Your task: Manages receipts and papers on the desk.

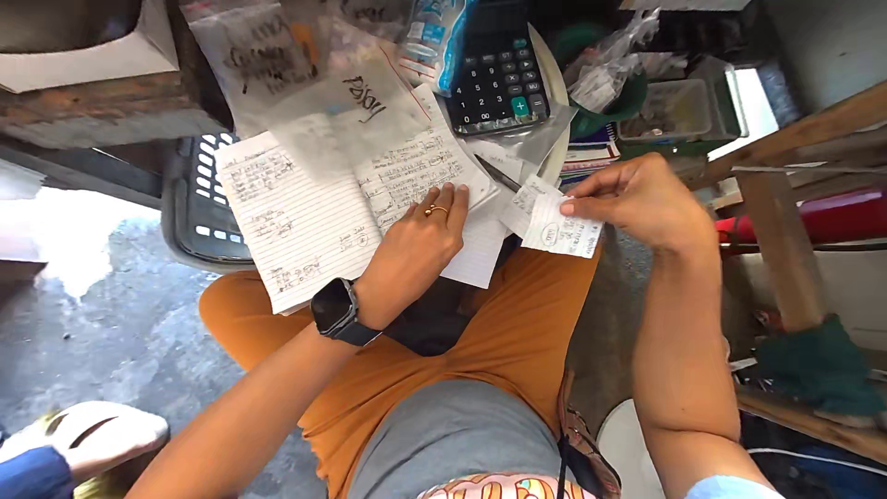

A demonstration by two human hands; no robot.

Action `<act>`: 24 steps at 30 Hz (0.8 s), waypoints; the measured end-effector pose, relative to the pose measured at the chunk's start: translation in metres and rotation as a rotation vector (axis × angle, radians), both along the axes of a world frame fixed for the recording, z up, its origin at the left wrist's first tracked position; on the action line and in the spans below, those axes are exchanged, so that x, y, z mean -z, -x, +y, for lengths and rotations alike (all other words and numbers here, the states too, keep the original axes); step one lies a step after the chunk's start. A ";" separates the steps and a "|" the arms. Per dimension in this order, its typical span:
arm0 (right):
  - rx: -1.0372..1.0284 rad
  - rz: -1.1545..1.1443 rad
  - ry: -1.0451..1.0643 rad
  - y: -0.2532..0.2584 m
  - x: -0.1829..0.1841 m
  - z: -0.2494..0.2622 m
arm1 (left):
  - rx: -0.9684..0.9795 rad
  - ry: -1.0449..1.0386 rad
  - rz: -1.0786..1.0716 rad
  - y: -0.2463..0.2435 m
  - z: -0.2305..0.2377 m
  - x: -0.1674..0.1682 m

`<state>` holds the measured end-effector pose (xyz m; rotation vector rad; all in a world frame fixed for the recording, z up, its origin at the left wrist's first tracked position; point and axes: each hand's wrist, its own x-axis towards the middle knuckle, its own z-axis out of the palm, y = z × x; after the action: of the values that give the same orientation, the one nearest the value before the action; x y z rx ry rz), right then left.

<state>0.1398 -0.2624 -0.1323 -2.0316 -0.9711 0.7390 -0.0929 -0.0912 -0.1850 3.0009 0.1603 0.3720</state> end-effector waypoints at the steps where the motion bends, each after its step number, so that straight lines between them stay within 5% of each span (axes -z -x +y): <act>1: 0.007 0.031 -0.016 0.003 0.005 0.005 | -0.014 0.024 -0.032 0.000 0.001 0.002; 7: -0.174 0.039 -0.102 0.020 0.038 0.045 | -0.069 0.049 -0.079 -0.011 0.002 0.010; 11: -0.267 -0.030 -0.098 0.015 0.025 0.029 | -0.049 0.014 -0.049 -0.012 0.002 0.021; 14: -0.239 -0.049 -0.163 0.005 0.019 0.014 | -0.033 0.207 0.005 -0.014 0.011 0.005; 18: -0.191 0.000 -0.366 0.000 0.001 0.013 | -0.239 0.323 -0.065 -0.032 0.092 -0.040; 21: -0.192 0.051 -0.466 0.011 -0.004 0.028 | -0.585 0.335 0.009 -0.042 0.155 -0.045; 24: -0.189 0.076 -0.469 0.023 0.000 0.053 | -0.689 0.405 0.157 -0.047 0.179 -0.036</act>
<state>0.1167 -0.2097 -0.1323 -1.5120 -1.1778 0.6110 -0.0458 0.0881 -0.1486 2.4822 1.1410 0.1278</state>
